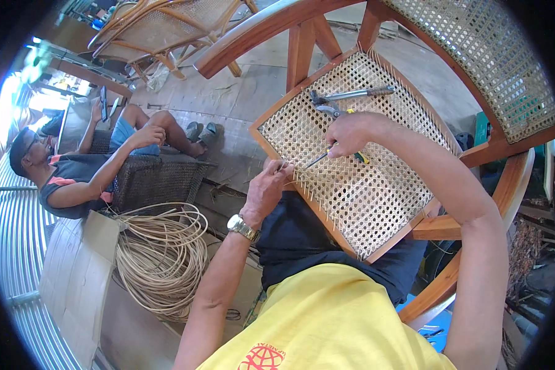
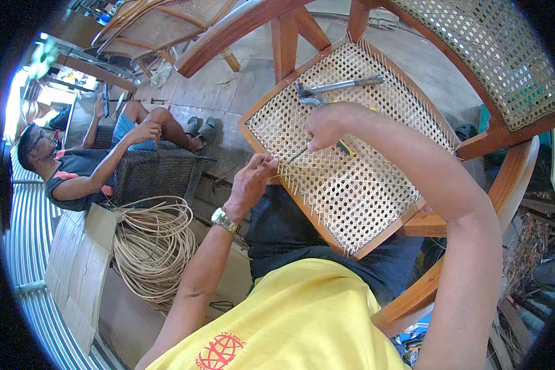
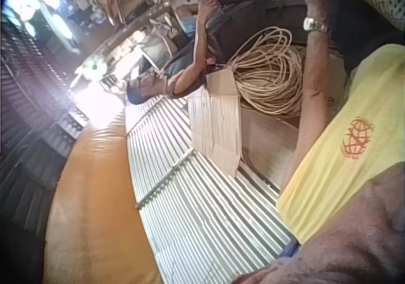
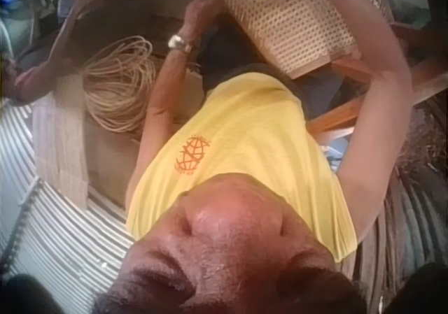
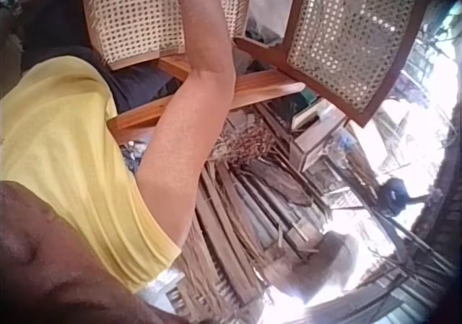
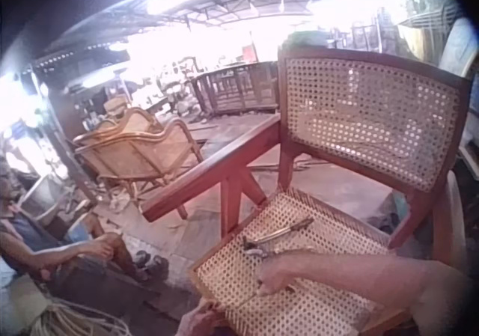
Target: The person repairs a wooden chair with a cane seat by hand-weaving a thin strand of material through the existing mesh, using pliers, a screwdriver, and a hammer to secure and trim the repair.
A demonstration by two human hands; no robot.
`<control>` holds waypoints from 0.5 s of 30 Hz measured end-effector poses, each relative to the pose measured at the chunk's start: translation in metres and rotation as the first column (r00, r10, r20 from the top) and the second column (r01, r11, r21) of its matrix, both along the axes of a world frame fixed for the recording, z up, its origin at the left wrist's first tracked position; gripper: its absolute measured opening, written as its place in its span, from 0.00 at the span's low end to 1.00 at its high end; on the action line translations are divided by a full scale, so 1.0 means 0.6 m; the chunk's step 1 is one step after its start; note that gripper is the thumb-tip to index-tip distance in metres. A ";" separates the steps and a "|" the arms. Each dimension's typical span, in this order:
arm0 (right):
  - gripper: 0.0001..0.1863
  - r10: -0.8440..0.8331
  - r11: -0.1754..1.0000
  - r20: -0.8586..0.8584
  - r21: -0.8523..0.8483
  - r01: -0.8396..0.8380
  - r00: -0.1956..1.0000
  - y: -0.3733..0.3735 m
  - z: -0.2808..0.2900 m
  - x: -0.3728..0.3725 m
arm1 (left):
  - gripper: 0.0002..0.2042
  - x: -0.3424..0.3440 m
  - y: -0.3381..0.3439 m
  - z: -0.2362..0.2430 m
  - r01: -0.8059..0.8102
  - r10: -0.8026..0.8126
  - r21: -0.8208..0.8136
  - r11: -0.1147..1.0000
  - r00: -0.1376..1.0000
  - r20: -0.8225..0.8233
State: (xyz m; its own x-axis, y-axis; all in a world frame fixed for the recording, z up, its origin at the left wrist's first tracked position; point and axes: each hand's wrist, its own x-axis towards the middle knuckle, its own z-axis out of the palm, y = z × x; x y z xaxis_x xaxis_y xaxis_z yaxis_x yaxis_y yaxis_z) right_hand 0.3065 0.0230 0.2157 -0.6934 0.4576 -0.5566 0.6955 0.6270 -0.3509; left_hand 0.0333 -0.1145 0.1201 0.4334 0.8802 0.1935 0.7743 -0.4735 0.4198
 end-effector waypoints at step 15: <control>0.20 -0.018 0.999 -0.030 0.044 0.019 0.999 -0.005 0.024 -0.017 | 0.08 -0.007 0.031 -0.025 -0.221 0.309 -0.252 0.942 0.866 0.394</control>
State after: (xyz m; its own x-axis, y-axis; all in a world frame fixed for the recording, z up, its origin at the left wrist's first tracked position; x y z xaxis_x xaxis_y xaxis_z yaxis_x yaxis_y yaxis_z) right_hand 0.2964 0.0202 0.2304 -0.7003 0.4946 -0.5148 0.6970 0.6296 -0.3433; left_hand 0.0290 -0.0960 0.1048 0.0937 0.9884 0.1195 0.5865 -0.1518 0.7956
